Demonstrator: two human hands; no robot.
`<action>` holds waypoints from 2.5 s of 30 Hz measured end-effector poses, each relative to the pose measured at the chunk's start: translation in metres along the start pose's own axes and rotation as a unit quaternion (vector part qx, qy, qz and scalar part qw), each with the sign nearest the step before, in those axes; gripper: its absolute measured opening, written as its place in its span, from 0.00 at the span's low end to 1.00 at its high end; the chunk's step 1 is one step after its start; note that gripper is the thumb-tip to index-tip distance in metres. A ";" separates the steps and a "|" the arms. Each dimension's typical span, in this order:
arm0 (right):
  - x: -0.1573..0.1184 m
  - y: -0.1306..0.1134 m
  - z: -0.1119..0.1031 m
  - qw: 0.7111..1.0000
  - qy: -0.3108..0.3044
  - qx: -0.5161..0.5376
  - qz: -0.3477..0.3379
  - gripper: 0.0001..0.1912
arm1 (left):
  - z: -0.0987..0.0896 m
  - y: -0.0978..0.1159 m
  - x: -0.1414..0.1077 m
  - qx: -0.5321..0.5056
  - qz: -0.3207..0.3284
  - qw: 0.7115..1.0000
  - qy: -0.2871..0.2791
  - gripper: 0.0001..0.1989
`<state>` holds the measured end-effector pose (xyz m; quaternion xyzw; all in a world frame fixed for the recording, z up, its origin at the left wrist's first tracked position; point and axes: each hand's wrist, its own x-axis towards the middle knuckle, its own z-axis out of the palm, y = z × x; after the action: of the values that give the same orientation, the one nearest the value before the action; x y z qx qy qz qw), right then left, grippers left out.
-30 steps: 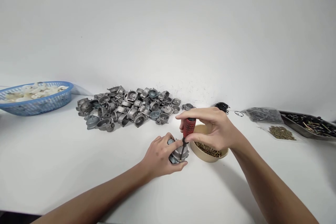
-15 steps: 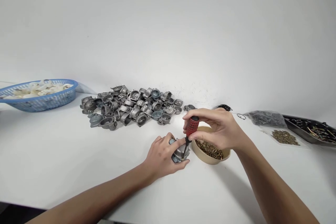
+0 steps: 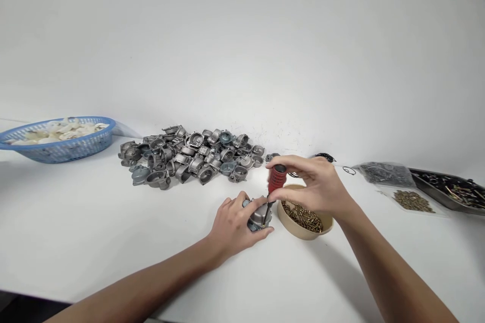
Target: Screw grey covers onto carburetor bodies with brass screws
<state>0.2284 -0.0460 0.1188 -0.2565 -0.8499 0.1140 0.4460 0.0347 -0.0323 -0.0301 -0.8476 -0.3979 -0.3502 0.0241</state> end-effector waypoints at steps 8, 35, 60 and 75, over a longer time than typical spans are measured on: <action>0.002 0.008 0.002 0.999 0.023 -0.039 0.008 0.17 | -0.002 -0.003 0.003 -0.021 -0.002 1.000 0.000 0.28; -0.003 -0.001 0.006 0.974 -0.029 0.187 0.129 0.16 | -0.005 -0.008 0.006 -0.068 -0.001 0.996 -0.053 0.29; -0.109 0.088 -0.055 0.930 -0.119 -0.200 0.284 0.07 | -0.023 -0.022 0.016 -0.334 -0.157 0.903 -0.221 0.57; -0.078 0.028 0.073 0.953 -0.156 -0.168 0.198 0.45 | -0.013 -0.052 0.016 -0.378 -0.030 0.887 -0.262 0.57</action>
<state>0.2149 -0.0616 0.0105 -0.4697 -0.8479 0.0945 0.2268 -0.0013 0.0095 -0.0225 -0.8413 -0.2522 -0.2393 -0.4139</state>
